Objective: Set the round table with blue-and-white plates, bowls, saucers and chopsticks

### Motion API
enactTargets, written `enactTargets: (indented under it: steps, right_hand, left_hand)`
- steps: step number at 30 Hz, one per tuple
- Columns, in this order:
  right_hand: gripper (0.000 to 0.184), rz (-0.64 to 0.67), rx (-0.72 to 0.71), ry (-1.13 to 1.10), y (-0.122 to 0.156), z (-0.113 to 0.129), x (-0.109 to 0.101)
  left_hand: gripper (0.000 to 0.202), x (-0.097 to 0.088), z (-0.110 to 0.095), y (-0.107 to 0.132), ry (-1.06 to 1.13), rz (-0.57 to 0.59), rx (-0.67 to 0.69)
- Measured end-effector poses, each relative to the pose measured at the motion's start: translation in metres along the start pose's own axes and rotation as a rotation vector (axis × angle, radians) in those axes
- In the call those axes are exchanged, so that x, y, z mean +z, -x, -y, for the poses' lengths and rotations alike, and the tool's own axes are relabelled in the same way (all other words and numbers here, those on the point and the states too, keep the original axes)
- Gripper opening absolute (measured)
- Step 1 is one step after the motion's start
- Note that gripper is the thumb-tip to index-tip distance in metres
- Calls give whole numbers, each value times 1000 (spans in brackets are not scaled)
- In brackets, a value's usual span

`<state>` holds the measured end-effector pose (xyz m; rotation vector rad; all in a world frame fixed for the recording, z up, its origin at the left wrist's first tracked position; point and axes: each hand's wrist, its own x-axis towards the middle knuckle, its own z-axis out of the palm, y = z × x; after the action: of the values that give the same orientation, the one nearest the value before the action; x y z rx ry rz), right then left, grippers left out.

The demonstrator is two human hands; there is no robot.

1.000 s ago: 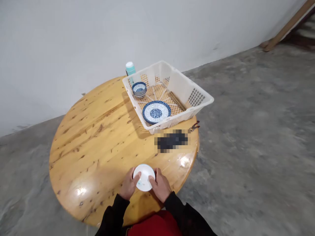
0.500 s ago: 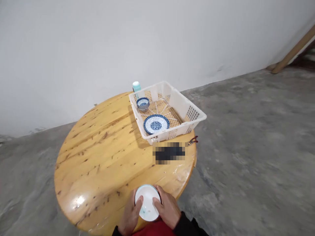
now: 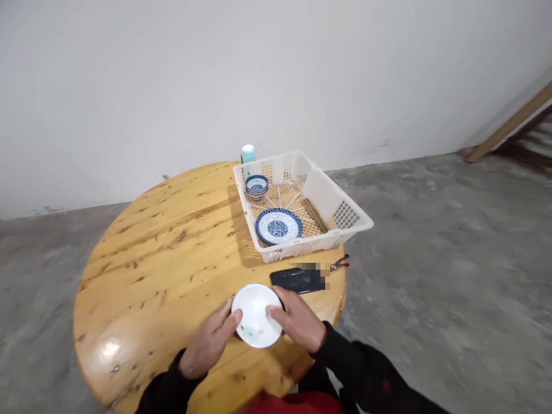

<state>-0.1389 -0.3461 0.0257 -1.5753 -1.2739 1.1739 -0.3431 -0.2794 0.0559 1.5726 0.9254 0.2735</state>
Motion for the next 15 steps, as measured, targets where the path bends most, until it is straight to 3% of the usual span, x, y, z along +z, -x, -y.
enactTargets:
  steps: [3,6,10,15]
  right_hand:
    - [42,95,7,-6,-36,31,-50]
    - [39,154,-7,7,-76,47,-101]
    - [36,213,29,-22,-131,43,-168]
    - [25,207,99,-27,-201,20,-239]
  left_hand:
    - [48,-8,-42,-33,73,-17,16]
    - [51,-6,-82,-74,188,-8,15]
    - [46,11,-122,-145,322,-45,-26]
    - [32,39,-137,-245,476,-136,-109]
